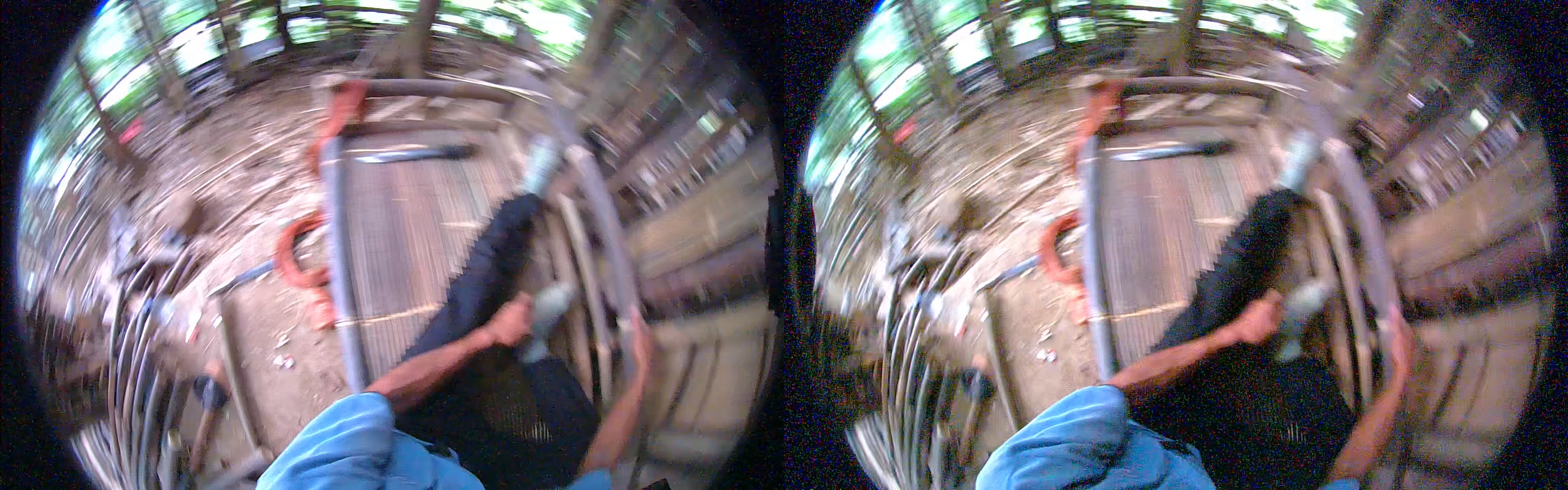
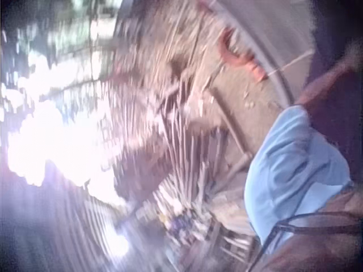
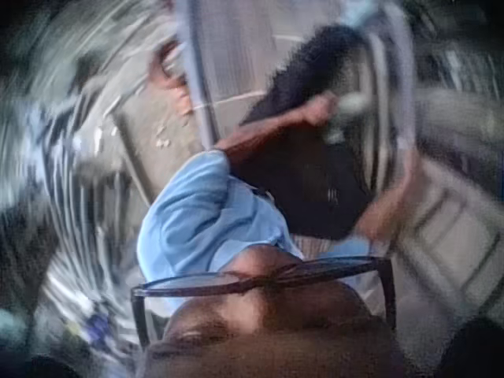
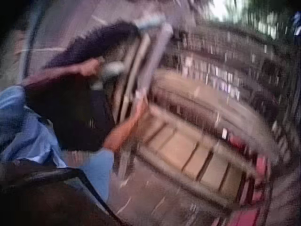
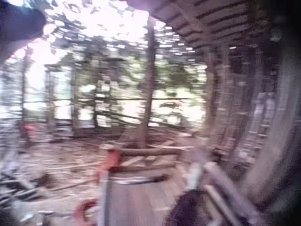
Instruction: The person constructs a bamboo structure by hand, tying thin bamboo slats together with cord and using a large knife to trim material.
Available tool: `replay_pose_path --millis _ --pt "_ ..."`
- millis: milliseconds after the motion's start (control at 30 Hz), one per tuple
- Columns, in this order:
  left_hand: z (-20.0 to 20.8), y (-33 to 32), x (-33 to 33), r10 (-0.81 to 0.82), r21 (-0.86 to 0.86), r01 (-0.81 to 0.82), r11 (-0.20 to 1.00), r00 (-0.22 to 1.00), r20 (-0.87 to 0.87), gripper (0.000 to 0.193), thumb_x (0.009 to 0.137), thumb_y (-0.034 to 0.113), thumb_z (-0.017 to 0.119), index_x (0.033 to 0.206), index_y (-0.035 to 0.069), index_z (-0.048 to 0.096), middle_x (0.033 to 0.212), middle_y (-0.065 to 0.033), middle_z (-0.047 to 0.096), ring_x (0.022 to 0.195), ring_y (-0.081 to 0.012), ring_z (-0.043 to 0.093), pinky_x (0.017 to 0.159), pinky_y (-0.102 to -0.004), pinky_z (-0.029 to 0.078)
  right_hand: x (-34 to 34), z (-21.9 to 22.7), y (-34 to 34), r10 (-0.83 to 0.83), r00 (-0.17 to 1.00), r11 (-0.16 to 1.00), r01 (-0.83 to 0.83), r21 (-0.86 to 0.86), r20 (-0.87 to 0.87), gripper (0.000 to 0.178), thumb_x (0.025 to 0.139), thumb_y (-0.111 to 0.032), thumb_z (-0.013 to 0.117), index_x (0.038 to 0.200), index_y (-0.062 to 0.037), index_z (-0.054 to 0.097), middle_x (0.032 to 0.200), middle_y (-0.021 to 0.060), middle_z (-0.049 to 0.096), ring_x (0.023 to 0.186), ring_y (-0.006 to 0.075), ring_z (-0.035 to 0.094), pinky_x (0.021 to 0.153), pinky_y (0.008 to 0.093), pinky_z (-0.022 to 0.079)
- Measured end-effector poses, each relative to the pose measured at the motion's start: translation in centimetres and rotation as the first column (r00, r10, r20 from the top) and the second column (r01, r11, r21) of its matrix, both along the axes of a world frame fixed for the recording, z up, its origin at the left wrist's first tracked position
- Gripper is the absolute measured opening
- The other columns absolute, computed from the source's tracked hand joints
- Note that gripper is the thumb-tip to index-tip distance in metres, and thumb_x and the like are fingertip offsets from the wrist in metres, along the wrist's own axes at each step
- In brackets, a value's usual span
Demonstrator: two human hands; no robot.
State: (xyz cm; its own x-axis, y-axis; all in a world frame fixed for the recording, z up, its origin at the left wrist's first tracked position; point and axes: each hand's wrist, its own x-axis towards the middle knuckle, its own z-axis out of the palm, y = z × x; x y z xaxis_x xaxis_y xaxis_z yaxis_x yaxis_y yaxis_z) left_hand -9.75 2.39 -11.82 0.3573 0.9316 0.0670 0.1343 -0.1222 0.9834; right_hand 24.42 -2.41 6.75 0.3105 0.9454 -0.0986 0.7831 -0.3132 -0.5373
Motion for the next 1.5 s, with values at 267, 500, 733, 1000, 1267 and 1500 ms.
replay_pose_path --millis 267,500,733,1000,1267,1500 --pt "1.1 -0.9 1.1 -0.159 0.148 0.145 0.978 0.983 0.094 0.012 0.090 0.010 0.051 0.100 0.004 0.049 0.077 -0.0181 0.059 0.072 -0.0379 0.059 0.061 -0.0466 0.044 -3.0 -0.3 -1.1 -0.093 0.802 0.995 0.098 0.023 0.591 0.056 0.095 -0.034 0.057 0.140 -0.0025 0.046 0.139 0.0209 0.048 0.128 0.0365 0.046 0.106 0.0407 0.037" --pt "3.6 0.3 2.4 -0.100 0.054 0.090 0.995 0.965 0.243 0.021 0.093 0.017 0.047 0.102 -0.002 0.047 0.082 -0.0246 0.060 0.077 -0.0451 0.060 0.067 -0.0514 0.043 -20.5 -3.5 -0.9 0.176 0.958 0.963 -0.120 0.242 -0.226 0.064 0.085 0.005 0.047 0.146 -0.0070 0.035 0.141 0.0160 0.043 0.129 0.0288 0.044 0.104 0.0407 0.038" --pt "3.3 -0.3 -0.7 -0.192 0.210 0.133 0.969 0.937 0.293 0.029 0.096 0.021 0.048 0.116 -0.001 0.047 0.095 -0.0253 0.062 0.088 -0.0427 0.063 0.073 -0.0494 0.048 -17.2 -10.8 -2.5 0.174 0.962 0.971 -0.202 -0.124 -0.209 0.035 0.087 -0.002 0.055 0.122 0.0002 0.057 0.115 0.0180 0.057 0.107 0.0267 0.056 0.088 0.0356 0.045" --pt "2.9 -0.8 -1.2 -0.193 -0.080 0.245 0.966 0.894 0.405 0.027 0.098 0.021 0.050 0.114 0.000 0.051 0.097 -0.0141 0.062 0.094 -0.0238 0.058 0.084 -0.0397 0.048 -24.0 -3.8 -1.9 0.202 0.625 0.937 0.102 0.335 -0.754 0.037 0.104 -0.023 0.039 0.108 0.0078 0.060 0.103 0.0121 0.061 0.101 0.0215 0.057 0.109 0.0364 0.035" --pt "6.2 -4.5 -3.6 -0.253 0.124 0.229 0.966 0.938 0.236 0.034 0.089 0.017 0.058 0.118 0.001 0.053 0.116 -0.0171 0.054 0.107 -0.0302 0.055 0.095 -0.0425 0.043 -29.1 -6.9 -7.6 -0.089 0.738 0.842 0.415 0.346 -0.669 0.012 0.085 -0.010 0.069 0.090 0.0009 0.070 0.086 0.0050 0.070 0.080 0.0117 0.063 0.071 0.0275 0.050" --pt "7.4 -6.9 -1.4 -0.119 -0.313 0.183 0.932 0.970 0.214 0.018 0.097 0.018 0.060 0.105 0.002 0.057 0.097 -0.0035 0.058 0.087 -0.0105 0.054 0.079 -0.0264 0.047 -28.2 -5.4 -9.5 0.010 0.811 0.855 0.296 0.426 -0.585 0.042 0.096 -0.005 0.059 0.064 -0.0063 0.033 0.062 -0.0080 0.031 0.057 0.0008 0.028 0.047 0.0238 0.023"
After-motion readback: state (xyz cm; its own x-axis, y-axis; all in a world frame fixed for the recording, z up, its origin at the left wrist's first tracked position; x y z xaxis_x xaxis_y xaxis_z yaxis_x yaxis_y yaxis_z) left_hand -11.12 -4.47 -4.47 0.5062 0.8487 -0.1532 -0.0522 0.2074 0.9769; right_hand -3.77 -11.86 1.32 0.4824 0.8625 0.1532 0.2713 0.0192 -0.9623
